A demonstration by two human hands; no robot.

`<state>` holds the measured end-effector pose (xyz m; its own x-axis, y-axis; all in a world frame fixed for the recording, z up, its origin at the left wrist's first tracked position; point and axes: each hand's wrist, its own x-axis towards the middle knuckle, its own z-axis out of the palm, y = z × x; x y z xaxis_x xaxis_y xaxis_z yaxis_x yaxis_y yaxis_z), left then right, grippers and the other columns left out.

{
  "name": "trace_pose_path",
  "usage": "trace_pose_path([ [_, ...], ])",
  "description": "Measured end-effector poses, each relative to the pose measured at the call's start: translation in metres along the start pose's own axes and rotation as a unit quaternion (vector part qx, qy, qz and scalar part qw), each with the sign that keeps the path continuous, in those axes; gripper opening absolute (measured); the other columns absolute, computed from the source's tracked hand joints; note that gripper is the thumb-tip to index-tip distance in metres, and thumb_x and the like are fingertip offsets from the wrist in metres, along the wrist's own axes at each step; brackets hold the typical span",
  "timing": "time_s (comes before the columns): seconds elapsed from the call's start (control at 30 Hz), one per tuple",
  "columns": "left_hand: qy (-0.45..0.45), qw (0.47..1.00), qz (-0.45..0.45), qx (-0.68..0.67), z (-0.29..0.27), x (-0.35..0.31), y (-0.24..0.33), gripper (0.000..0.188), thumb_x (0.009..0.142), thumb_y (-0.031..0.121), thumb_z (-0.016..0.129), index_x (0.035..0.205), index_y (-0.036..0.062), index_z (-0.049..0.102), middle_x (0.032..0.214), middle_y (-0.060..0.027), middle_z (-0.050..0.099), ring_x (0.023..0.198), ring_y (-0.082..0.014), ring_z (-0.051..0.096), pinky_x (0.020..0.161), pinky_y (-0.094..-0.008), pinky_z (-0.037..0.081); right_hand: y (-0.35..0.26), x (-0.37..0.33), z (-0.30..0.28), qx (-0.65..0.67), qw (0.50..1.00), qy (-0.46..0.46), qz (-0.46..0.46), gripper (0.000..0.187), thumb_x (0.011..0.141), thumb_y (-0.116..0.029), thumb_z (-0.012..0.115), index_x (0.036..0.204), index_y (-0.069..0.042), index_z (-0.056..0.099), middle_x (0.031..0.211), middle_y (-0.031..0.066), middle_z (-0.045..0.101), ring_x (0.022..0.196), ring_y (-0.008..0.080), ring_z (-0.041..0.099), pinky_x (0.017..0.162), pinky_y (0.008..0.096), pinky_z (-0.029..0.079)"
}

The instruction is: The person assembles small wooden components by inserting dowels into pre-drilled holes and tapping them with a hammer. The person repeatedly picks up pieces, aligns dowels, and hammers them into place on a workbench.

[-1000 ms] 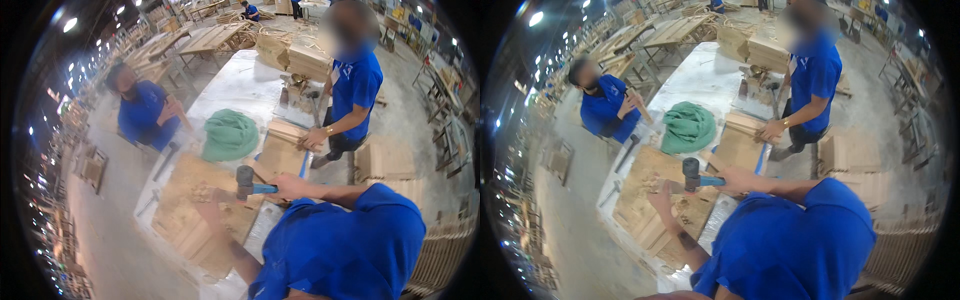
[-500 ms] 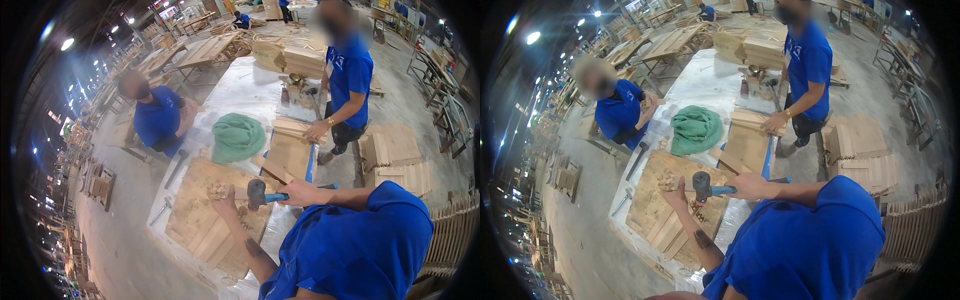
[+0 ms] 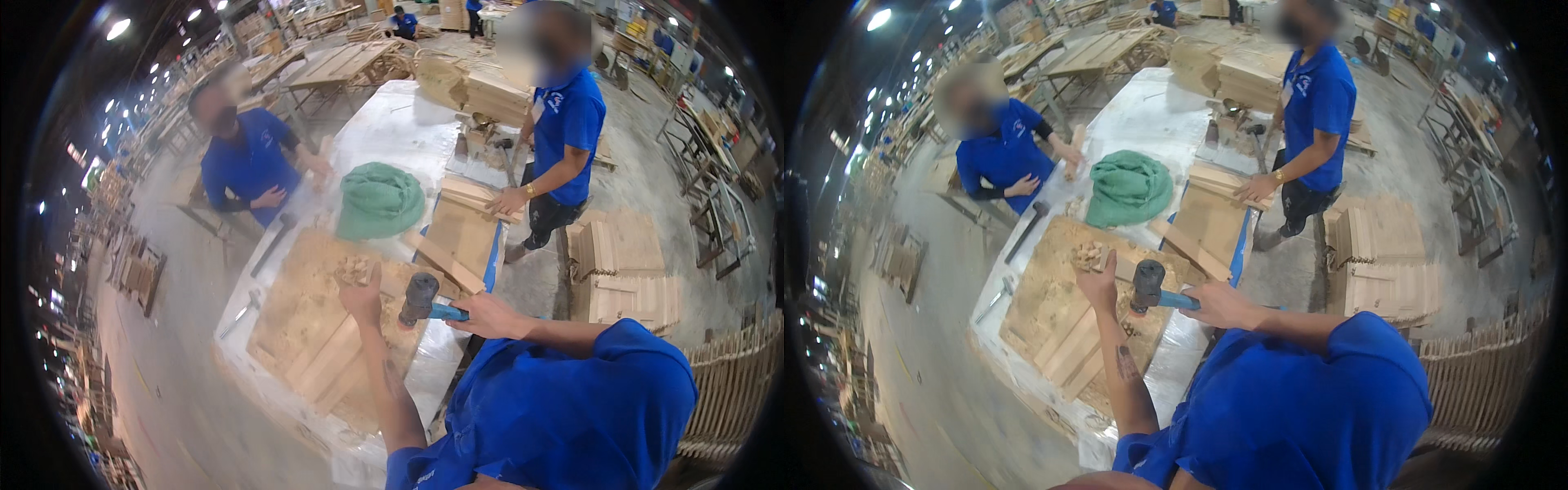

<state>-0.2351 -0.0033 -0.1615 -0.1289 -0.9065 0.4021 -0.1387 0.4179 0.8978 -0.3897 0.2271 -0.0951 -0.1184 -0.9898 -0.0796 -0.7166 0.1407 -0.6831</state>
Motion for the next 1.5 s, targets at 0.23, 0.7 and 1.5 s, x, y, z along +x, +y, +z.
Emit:
trace_pose_path([
  [0.23, -0.01, 0.992, -0.09, 0.082, 0.006, -0.004, 0.022, 0.057, 0.078, 0.018, 0.086, 0.122, -0.0029, 0.056, 0.101, -0.0112, 0.073, 0.09, -0.0213, 0.068, 0.081, -0.0341, 0.054, -0.008, 0.008, 0.013, -0.006, 1.0, -0.004, 0.009, 0.028, 0.091, -0.036, 0.068, 0.101, -0.011, 0.071, 0.074, 0.0185, 0.065, 0.073, 0.0393, 0.065, 0.067, 0.0479, 0.05],
  [0.7, -0.008, 0.996, -0.081, 0.027, -0.007, -0.004, 0.009, 0.06, 0.076, 0.011, 0.088, 0.12, 0.0015, 0.049, 0.104, -0.011, 0.07, 0.088, -0.017, 0.068, 0.079, -0.0307, 0.056, -0.005, 0.041, -0.002, 0.185, 0.981, 0.032, -0.045, 0.022, 0.088, -0.02, 0.075, 0.103, -0.004, 0.071, 0.074, 0.0089, 0.069, 0.066, 0.0211, 0.067, 0.063, 0.0335, 0.05],
  [1.5, -0.008, 0.992, -0.108, -0.059, 0.004, 0.0, 0.024, 0.062, 0.076, 0.004, 0.086, 0.125, -0.0034, 0.048, 0.115, -0.0136, 0.068, 0.103, -0.0185, 0.067, 0.088, -0.0321, 0.056, -0.19, 0.062, -0.145, 0.688, 0.472, -0.192, -0.517, 0.027, 0.061, 0.016, 0.051, 0.058, -0.01, 0.043, 0.085, -0.0015, 0.064, 0.039, 0.0191, 0.033, 0.039, 0.0317, 0.022],
])
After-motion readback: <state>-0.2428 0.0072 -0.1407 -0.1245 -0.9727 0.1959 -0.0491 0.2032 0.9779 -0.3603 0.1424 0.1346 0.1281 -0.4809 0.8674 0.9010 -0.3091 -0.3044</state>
